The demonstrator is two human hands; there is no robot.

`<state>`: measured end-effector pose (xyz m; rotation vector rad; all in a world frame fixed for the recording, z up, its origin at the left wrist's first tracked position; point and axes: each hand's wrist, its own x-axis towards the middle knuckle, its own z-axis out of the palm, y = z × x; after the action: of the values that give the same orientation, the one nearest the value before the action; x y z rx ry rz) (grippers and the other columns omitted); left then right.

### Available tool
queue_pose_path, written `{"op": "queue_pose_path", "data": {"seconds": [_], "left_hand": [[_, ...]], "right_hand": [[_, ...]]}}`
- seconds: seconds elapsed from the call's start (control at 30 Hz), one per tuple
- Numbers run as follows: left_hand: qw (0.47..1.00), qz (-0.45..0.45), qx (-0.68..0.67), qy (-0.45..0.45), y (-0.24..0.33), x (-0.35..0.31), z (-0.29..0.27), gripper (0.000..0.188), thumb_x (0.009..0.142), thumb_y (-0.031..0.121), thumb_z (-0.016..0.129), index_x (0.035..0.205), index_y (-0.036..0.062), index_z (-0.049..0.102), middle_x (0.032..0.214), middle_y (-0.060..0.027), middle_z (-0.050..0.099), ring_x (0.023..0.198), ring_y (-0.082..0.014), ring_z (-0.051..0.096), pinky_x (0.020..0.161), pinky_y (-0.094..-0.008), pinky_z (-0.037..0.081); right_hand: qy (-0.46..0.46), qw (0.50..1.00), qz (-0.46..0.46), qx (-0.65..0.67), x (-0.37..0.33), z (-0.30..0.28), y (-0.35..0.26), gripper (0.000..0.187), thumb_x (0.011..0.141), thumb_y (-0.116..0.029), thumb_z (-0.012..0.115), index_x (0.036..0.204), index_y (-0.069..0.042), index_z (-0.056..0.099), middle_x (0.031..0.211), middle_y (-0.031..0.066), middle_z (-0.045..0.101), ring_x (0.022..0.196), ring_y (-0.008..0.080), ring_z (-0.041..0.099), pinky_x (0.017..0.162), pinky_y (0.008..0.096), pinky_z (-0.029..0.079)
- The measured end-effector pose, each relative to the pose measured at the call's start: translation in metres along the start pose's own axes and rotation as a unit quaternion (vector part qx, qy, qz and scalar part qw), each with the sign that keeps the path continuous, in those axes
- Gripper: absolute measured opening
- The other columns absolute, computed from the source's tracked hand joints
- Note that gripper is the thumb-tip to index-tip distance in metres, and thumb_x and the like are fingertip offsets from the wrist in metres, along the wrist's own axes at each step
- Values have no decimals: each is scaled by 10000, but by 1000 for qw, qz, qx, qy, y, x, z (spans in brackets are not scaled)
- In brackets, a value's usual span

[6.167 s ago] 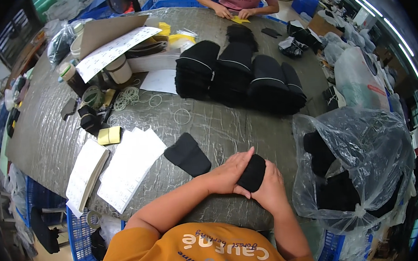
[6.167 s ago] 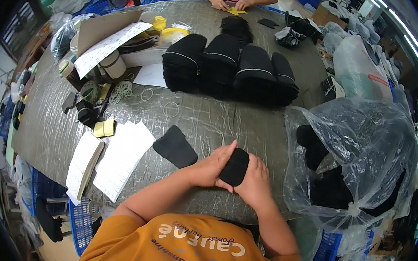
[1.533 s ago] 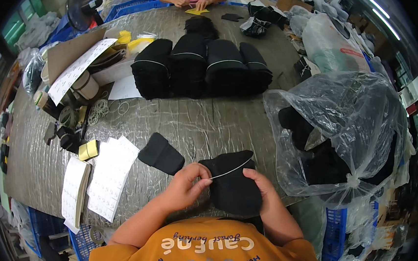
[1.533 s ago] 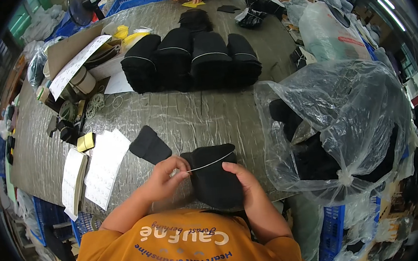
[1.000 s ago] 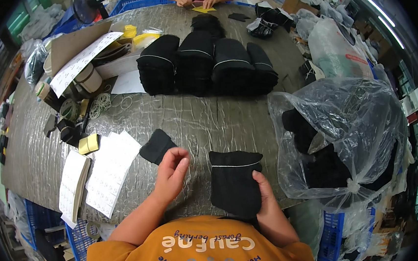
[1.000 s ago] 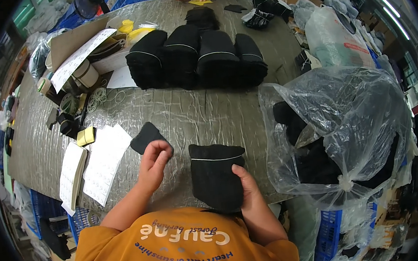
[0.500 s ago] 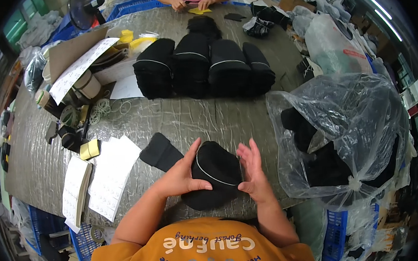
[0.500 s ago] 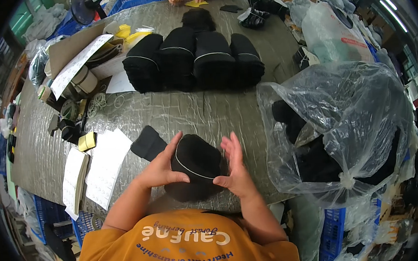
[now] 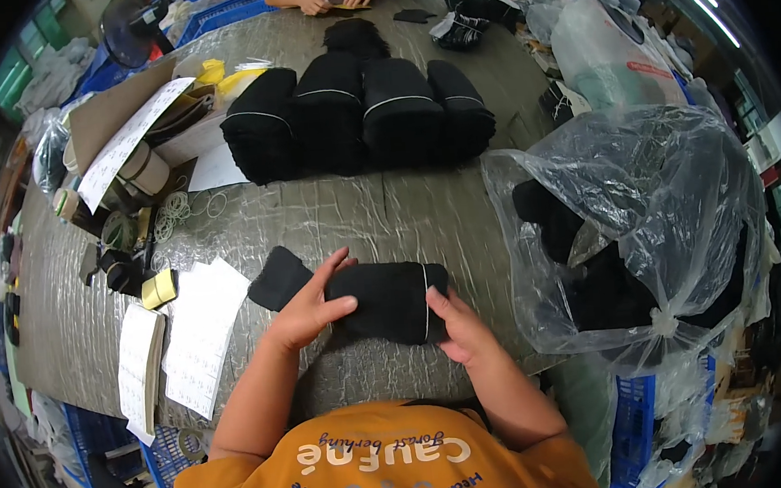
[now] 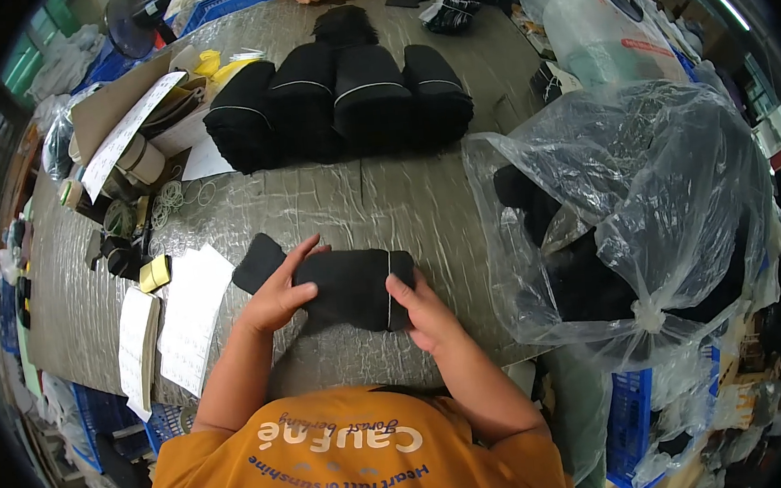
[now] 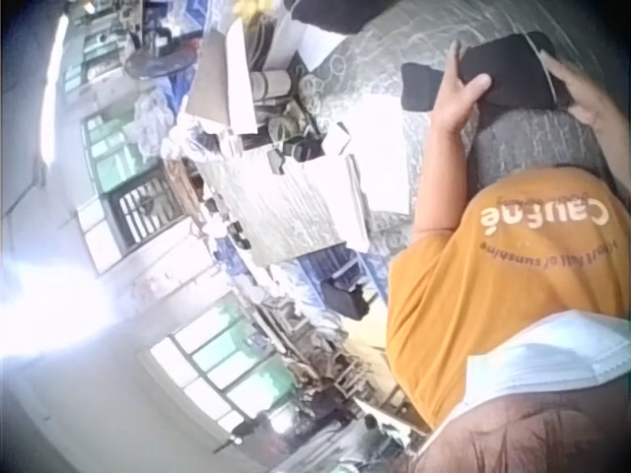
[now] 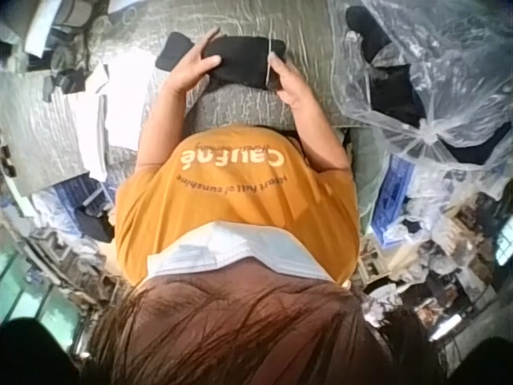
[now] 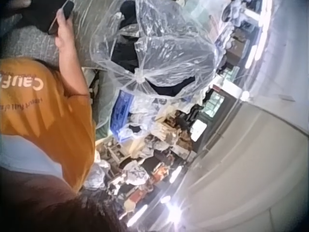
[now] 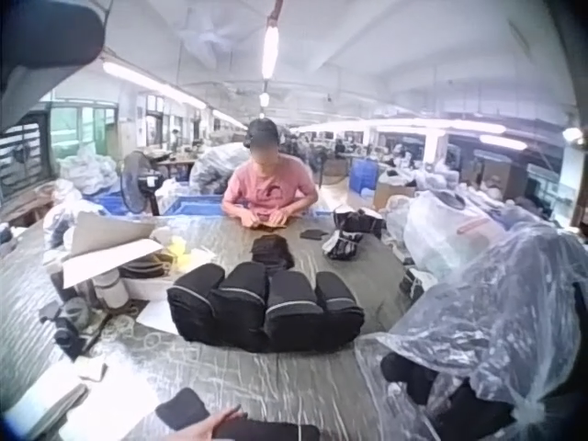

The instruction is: Applying stickers to fabric components, stacking them, and bundling them with elastic bands.

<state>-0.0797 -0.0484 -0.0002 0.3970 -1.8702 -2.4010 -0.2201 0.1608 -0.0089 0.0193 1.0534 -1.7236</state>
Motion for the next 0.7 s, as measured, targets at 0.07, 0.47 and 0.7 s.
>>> {"op": "queue_pose_path", "data": {"seconds": [0.07,0.47,0.7], "left_hand": [[999,-24,-6,39,2,5,11,972,800,400,737,1504,35,174,1476,-220,320,1319,-286,376,1108,-366,276],[812,385,418,129,16,-13,65,202,669,23,764,780,60,600,718,-64,551,704,-251,535,650,-366,421],[816,328,451,155,-10,-17,89,188,663,38,764,757,80,607,724,-63,561,696,-266,545,604,-386,392]], "right_hand": [[-18,999,20,32,3,0,-2,573,901,-350,658,1337,-54,431,1260,80,549,1128,190,564,955,366,484],[101,988,74,91,-4,11,-3,658,855,-506,643,1331,-83,478,1298,112,562,1188,285,543,992,494,440],[105,985,67,120,2,12,14,660,804,-450,736,1300,-133,438,1218,72,575,1098,257,576,868,476,507]]}}
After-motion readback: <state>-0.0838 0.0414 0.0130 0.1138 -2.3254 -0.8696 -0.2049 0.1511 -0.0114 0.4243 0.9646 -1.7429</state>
